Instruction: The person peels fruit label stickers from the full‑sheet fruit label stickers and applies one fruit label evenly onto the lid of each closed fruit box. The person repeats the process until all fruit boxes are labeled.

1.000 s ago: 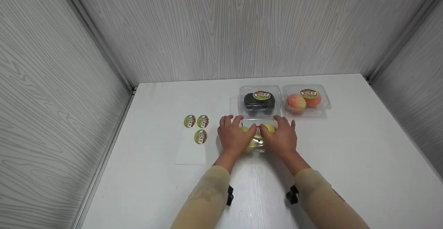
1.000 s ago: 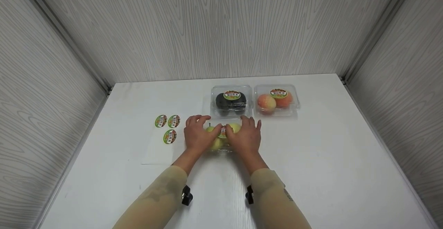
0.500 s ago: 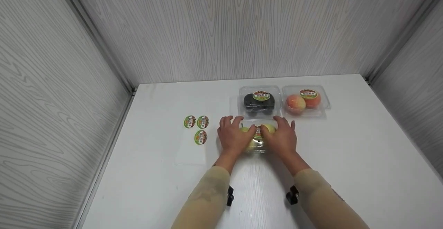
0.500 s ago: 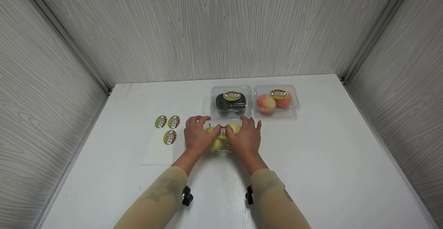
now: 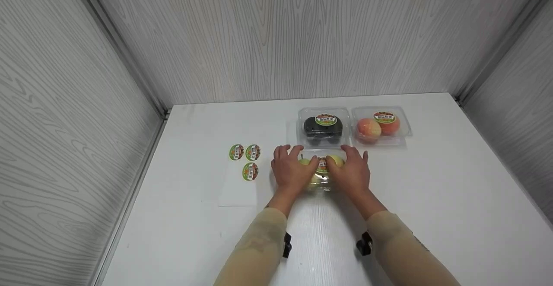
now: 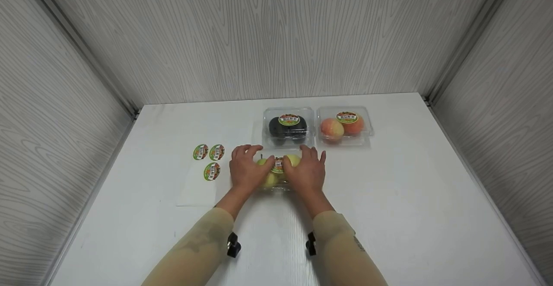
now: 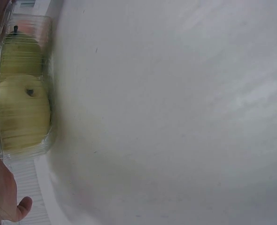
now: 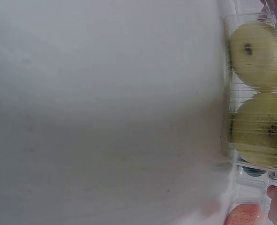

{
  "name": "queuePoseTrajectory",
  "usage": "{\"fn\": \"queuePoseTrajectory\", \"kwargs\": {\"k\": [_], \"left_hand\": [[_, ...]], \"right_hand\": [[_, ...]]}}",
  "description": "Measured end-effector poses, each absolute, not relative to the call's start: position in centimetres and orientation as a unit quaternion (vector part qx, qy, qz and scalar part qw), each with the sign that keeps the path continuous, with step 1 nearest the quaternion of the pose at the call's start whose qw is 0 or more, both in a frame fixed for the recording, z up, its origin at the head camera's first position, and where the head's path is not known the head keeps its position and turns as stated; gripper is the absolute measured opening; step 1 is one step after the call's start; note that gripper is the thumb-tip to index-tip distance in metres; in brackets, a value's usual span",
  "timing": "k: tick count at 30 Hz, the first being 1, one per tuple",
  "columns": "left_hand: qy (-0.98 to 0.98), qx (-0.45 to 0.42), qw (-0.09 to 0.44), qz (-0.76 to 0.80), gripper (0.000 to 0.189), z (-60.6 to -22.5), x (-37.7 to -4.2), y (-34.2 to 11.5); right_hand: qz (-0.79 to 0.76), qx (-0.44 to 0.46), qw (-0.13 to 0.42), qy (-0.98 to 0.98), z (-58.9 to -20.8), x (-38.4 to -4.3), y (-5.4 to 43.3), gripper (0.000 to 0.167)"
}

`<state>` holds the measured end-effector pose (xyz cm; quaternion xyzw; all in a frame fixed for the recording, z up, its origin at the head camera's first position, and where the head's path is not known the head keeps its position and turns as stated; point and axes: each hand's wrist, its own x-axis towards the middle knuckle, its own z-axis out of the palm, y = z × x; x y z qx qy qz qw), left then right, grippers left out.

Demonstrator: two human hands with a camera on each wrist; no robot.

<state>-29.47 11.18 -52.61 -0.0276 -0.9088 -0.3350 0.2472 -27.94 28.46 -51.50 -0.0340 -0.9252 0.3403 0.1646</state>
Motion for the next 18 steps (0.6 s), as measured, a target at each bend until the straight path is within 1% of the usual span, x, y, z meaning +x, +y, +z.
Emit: {"fn": "queuePoseTrajectory", "kwargs": {"k": [6, 18], "left_hand": [[-0.909, -0.028, 0.245, -0.336, 0.048, -52.6, -29.45, 11.13], [-0.909, -0.032, 0.236, -0.342, 0.046, -52.54, -29.43, 11.04]], "right_hand": [[0.339, -0.034, 0.175, -0.924, -51.59, -27.96, 28.48, 0.059], [0.345, -0.028, 0.172, -0.922, -51.67, -27.89, 28.56, 0.057]]}}
